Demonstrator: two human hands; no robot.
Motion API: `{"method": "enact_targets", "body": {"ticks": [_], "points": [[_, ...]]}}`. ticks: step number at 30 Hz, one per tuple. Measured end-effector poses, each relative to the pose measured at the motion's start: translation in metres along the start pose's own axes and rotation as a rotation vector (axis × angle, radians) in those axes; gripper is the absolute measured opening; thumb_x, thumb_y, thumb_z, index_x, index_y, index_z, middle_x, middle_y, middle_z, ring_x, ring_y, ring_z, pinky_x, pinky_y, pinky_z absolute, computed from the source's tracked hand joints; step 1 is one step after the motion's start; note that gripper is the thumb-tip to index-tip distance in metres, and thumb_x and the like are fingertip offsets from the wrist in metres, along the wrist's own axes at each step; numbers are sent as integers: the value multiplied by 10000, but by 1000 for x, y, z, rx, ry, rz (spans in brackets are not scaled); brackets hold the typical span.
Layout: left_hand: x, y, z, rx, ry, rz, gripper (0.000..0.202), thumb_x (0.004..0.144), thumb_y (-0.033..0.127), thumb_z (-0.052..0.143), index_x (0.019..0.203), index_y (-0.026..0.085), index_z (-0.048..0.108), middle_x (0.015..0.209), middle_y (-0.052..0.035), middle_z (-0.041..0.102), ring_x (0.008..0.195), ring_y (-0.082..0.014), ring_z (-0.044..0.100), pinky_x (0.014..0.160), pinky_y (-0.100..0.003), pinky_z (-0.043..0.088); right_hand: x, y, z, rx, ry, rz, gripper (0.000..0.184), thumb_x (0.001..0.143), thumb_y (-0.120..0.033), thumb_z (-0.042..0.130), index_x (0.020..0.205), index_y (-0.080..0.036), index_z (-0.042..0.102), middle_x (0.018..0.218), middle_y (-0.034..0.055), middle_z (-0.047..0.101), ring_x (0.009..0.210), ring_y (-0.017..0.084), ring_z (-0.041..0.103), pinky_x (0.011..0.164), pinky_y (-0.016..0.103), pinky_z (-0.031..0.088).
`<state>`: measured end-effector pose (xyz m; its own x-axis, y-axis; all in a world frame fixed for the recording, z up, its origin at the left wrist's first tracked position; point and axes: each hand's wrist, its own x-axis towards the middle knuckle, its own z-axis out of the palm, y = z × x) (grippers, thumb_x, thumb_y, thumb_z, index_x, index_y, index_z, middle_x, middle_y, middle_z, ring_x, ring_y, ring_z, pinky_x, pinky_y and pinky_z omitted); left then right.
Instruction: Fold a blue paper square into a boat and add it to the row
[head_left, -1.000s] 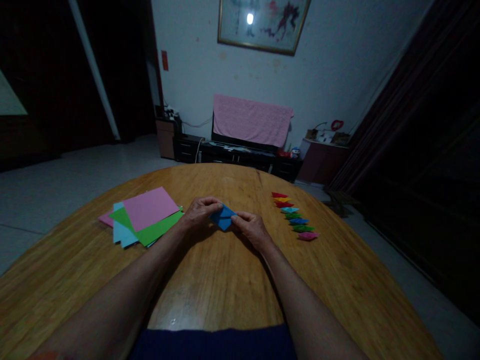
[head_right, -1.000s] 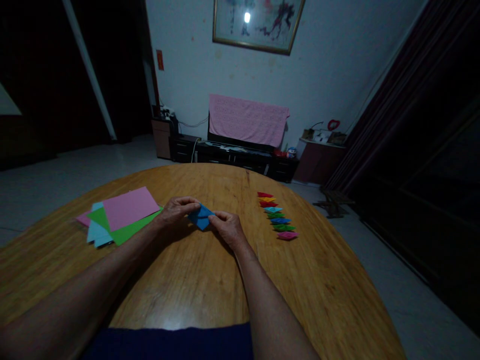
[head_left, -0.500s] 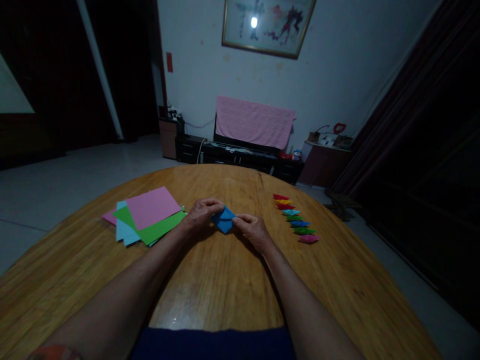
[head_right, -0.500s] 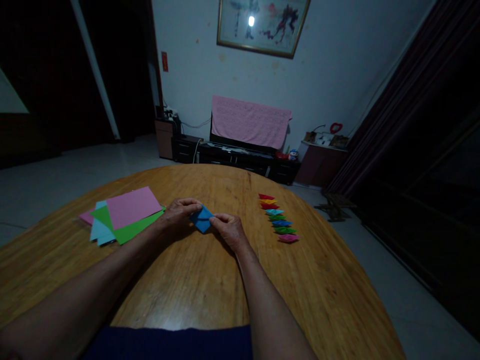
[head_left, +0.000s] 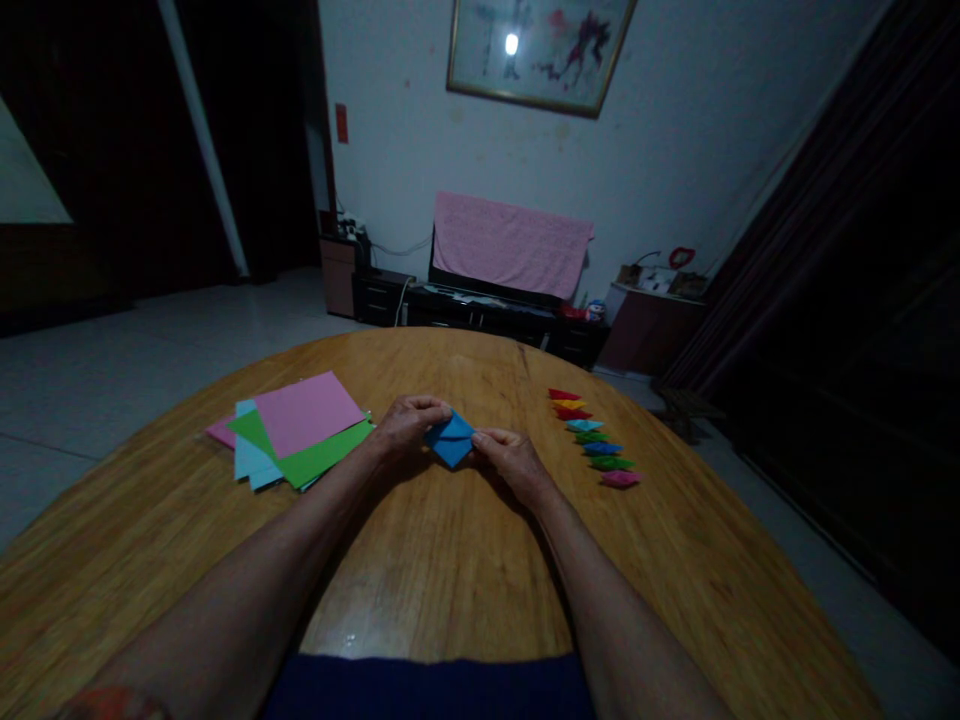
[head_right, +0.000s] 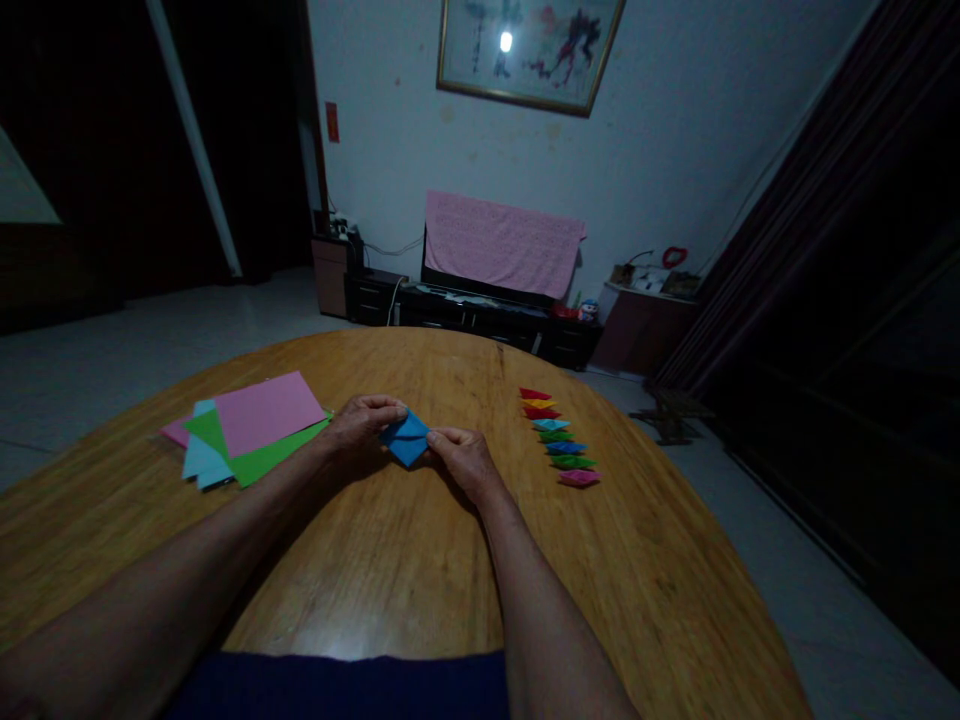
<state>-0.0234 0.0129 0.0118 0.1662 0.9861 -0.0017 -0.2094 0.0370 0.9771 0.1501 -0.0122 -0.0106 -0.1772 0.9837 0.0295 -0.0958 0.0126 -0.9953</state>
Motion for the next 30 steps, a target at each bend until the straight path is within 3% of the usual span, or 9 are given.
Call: {"method": "enact_targets", "body": {"ticks": [14, 23, 30], "points": [[2, -13, 0, -18, -20, 8, 167, 628, 299, 711, 695, 170, 630, 567, 19, 543, 492, -106, 482, 469, -230, 369, 5, 0, 0, -151, 44, -66, 313, 707, -435, 695, 862, -165, 734, 674, 9, 649, 588, 123, 547, 552, 238, 395], [11, -15, -8, 53, -66, -2, 125, 605, 258, 714, 654, 155, 660, 555, 0, 567, 492, -114, 500, 485, -239, 369, 5, -2, -6, -220, -25, -38, 318, 701, -427, 695, 852, -152, 741, 667, 13, 643, 567, 113, 523, 550, 240, 384], [1, -8, 3, -29, -92, -61, 139, 591, 226, 727, 603, 143, 616, 499, 24, 505, 434, -85, 443, 458, -230, 344, 1, -5, -3, -216, -10, -30, 210, 682, -365, 682, 678, -156, 681, 554, -13, 547, 502, 89, 429, 475, 217, 316]]}}
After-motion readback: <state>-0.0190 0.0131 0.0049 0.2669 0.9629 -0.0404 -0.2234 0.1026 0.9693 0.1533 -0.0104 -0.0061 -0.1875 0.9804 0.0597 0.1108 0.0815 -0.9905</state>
